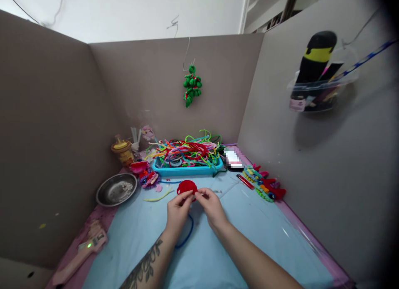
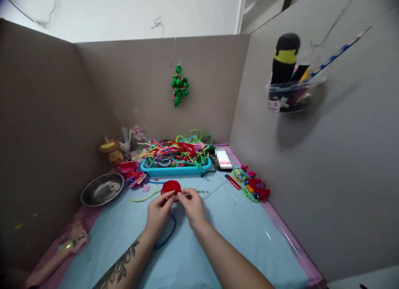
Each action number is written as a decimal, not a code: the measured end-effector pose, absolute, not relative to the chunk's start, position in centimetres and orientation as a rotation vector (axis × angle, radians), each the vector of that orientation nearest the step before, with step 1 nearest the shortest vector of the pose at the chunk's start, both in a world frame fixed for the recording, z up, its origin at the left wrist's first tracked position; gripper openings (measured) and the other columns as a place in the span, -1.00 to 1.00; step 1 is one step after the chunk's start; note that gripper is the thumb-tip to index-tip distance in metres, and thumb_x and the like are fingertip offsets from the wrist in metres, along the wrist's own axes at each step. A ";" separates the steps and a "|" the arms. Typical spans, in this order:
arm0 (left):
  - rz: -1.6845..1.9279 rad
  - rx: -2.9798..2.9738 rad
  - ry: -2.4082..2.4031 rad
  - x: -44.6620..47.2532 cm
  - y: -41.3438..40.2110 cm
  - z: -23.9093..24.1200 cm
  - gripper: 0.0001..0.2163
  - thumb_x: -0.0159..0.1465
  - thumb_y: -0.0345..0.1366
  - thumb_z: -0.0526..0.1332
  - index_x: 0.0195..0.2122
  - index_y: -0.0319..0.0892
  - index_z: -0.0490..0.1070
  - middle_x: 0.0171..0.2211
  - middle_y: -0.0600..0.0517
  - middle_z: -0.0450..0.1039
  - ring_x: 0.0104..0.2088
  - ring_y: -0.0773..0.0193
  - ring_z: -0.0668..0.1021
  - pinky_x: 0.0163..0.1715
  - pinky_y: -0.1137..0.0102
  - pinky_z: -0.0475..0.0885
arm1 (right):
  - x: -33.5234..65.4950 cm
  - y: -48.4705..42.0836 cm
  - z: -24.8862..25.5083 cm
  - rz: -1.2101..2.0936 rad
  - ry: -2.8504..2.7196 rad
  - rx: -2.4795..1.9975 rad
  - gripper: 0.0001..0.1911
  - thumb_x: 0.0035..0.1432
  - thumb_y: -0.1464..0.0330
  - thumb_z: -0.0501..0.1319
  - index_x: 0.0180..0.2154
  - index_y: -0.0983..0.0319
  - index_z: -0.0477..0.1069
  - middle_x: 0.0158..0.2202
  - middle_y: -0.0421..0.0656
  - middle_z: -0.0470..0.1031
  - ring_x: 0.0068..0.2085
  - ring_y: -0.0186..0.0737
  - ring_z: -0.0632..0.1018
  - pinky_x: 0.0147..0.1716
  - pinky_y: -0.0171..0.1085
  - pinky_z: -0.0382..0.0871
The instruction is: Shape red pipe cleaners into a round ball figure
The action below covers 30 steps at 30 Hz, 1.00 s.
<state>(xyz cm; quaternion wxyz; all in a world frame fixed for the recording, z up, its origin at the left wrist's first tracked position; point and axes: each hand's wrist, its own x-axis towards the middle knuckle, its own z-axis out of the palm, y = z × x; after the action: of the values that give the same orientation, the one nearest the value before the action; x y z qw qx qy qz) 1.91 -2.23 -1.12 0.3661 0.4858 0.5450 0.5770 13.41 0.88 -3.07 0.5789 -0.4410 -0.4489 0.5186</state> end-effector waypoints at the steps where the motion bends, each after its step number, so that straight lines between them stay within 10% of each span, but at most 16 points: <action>1: 1.477 1.262 1.405 1.9 -2.2 -1.1 -0.73 0.08 -0.18 0.27 -0.25 -0.21 0.57 -0.44 -0.05 0.57 -0.61 0.35 0.44 -0.59 0.46 0.35 | 13.4 1.0 -3.3 1.257 -0.997 -1.005 -0.70 -0.16 0.16 0.35 -0.43 0.23 0.46 -0.44 -0.17 0.50 -0.37 -0.21 0.44 -0.33 -0.27 0.29; 15: 1.397 1.153 1.287 1.6 -1.7 -1.5 -0.65 0.07 -0.17 0.29 -0.17 -0.26 0.54 -0.54 0.00 0.50 -0.69 0.46 0.31 -0.66 0.50 0.22 | 13.5 1.2 -3.7 1.413 -0.836 -0.939 -0.87 -0.17 0.28 0.33 -0.60 0.20 0.49 -0.07 -0.07 0.43 0.17 0.01 0.23 0.06 -0.18 0.08; 30: 1.364 1.108 1.181 2.0 -1.3 -2.1 -0.60 0.07 -0.14 0.29 -0.11 -0.26 0.50 -0.25 -0.16 0.55 -0.60 0.42 0.40 -0.61 0.48 0.31 | 13.6 1.3 -4.2 1.148 -0.955 -1.136 -0.74 -0.08 0.19 0.26 -0.65 0.21 0.44 -0.19 -0.05 0.45 0.06 0.00 0.34 0.01 -0.13 0.15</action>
<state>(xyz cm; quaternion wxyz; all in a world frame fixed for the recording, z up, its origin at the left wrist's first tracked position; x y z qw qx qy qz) 2.02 -1.26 -2.05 0.4901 0.4562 0.4863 0.5614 13.65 1.34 -4.15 0.5912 -0.4883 -0.4105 0.4934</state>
